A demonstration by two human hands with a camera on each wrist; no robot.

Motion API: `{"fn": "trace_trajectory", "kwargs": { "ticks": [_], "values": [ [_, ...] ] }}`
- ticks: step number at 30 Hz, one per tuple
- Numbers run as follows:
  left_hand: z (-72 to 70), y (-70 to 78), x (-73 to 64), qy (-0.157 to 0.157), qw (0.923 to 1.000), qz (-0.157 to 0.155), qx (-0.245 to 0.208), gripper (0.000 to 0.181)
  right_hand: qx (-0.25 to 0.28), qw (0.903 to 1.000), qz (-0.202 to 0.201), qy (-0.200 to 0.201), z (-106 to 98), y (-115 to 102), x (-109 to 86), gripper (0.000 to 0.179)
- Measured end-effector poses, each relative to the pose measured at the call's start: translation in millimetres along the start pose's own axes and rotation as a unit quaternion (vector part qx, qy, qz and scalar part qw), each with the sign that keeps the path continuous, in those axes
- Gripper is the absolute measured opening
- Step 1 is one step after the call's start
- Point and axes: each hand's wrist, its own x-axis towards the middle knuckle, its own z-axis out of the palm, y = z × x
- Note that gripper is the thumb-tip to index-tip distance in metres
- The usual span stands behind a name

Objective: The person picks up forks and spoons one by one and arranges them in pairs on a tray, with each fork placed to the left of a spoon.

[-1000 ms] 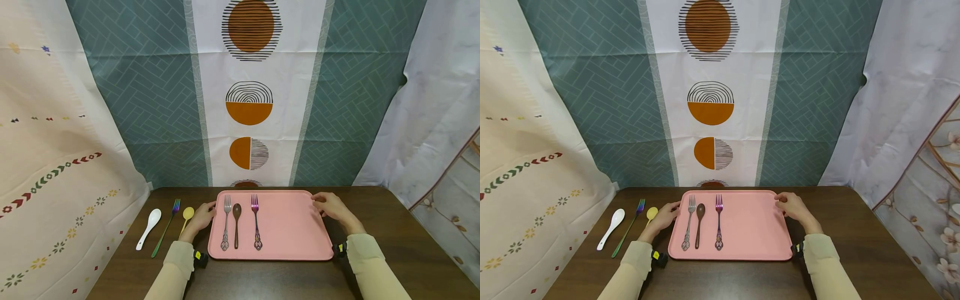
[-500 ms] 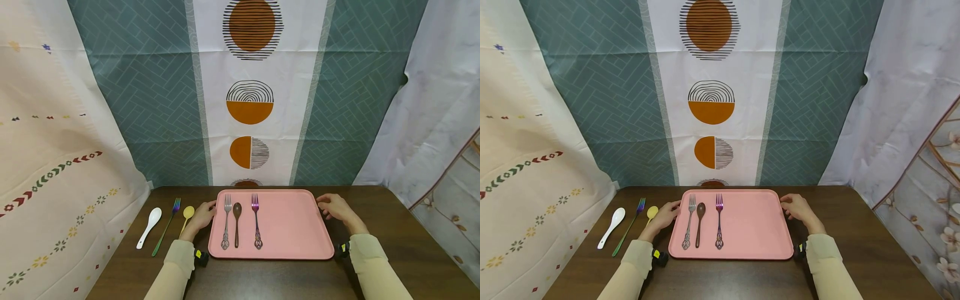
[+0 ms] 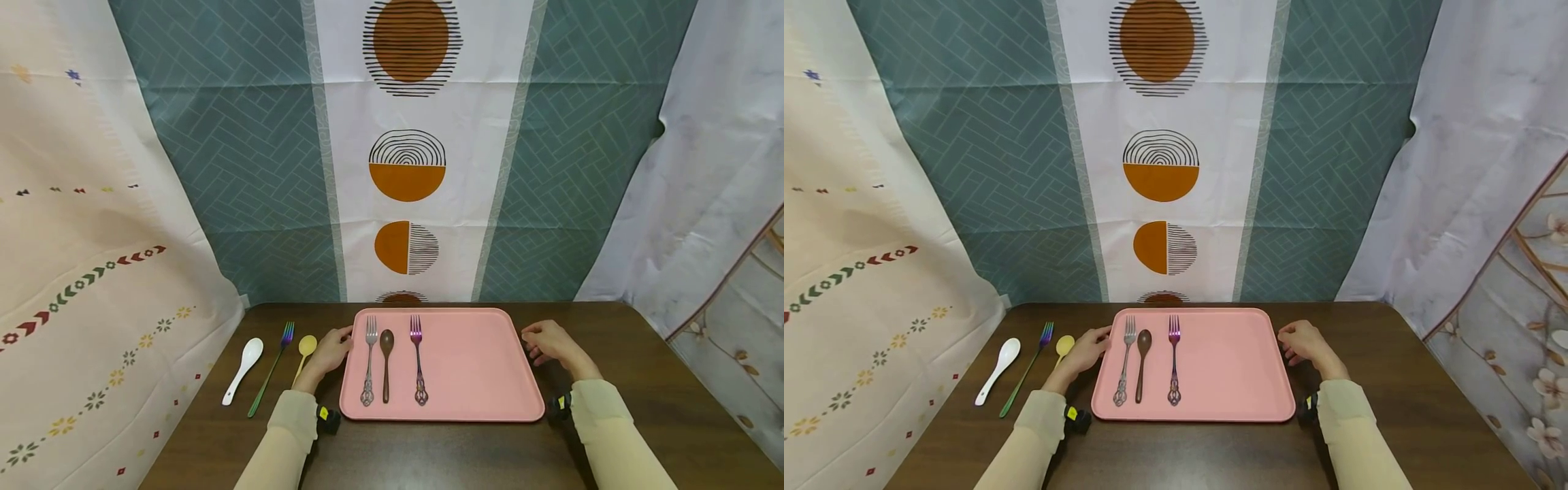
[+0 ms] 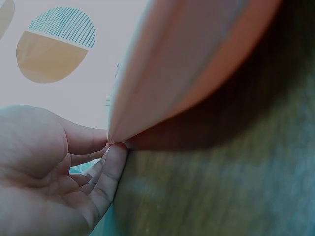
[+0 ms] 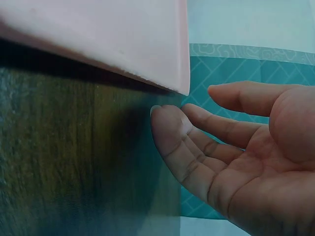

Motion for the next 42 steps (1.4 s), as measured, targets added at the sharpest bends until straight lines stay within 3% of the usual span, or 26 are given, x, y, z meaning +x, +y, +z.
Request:
{"fn": "trace_trajectory", "kwargs": {
  "ticks": [19, 28, 38, 42],
  "values": [
    [1.7, 0.1, 3.2, -0.001, 1.0, 0.007, 0.003, 0.044, -0.013, 0.9998, 0.013, -0.009, 2.6, 3.7, -1.1, 0.036],
    [-0.6, -0.4, 1.8, -0.001, 1.0, 0.004, -0.001, 0.044, -0.017, 0.9989, 0.006, -0.043, 6.7, 0.6, -0.1, 0.042],
    [-1.1, -1.8, -2.5, 0.001, 1.0, 0.002, -0.009, 0.044, -0.024, 0.9992, 0.003, -0.03, 14.1, 1.8, 1.4, 0.042],
    [-3.3, -1.0, -2.5, -0.013, 0.9993, -0.001, -0.034, 0.045, -0.024, 0.9994, 0.0, -0.026, 14.6, 2.9, -0.4, 0.044]
  ]
}}
